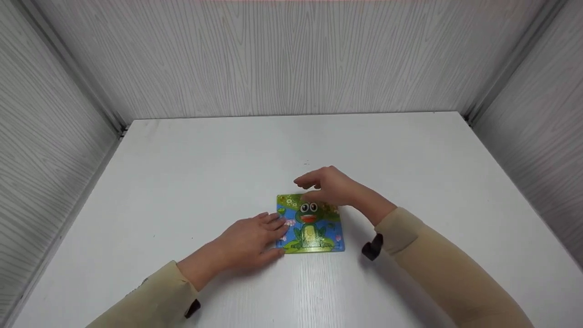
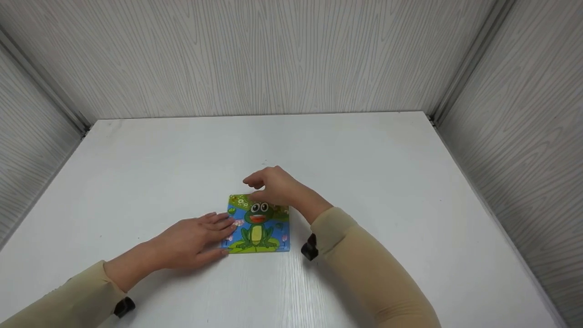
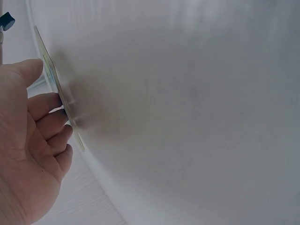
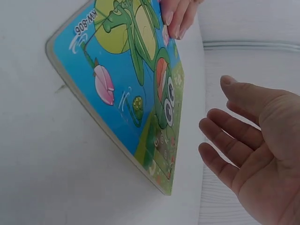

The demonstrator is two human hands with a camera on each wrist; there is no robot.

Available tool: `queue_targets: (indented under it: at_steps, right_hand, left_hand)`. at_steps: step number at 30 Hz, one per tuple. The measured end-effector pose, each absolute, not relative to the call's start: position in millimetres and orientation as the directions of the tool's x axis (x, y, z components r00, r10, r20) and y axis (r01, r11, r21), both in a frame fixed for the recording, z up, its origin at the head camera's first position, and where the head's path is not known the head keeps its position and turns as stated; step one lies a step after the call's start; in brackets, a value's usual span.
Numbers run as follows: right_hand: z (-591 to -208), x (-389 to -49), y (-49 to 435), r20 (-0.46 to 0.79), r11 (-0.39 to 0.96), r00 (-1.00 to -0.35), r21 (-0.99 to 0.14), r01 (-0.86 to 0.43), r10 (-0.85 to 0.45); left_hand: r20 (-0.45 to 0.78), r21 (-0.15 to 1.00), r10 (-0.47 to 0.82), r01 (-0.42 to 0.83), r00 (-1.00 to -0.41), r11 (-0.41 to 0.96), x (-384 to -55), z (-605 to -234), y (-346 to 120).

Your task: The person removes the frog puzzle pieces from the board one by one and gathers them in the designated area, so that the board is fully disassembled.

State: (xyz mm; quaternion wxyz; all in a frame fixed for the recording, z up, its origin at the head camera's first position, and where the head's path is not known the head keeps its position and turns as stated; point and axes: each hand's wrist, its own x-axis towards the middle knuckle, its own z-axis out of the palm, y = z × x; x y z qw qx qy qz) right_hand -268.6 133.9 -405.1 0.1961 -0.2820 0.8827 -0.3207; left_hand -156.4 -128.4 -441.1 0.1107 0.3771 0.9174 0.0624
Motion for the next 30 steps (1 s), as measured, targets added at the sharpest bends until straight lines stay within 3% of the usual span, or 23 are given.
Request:
queue_targets:
  at_steps: [16, 30]
  right_hand:
    - [-443.9, -286.7, 123.6, -0.214, 0.534, -0.719, -0.807, -0.251, -0.661]
    - [-452.1, -285.0, 122.8, -0.179, 0.517, -0.684, -0.791, -0.327, -0.707]
  left_hand:
    - [-0.154, 0.214, 0.708, 0.676, -0.689, 0.705, -156.7, -438.3, -128.1]
    - [-0.142, 0.225, 0.717, 0.683, -0.682, 0.695, -158.2, -439.5, -128.4]
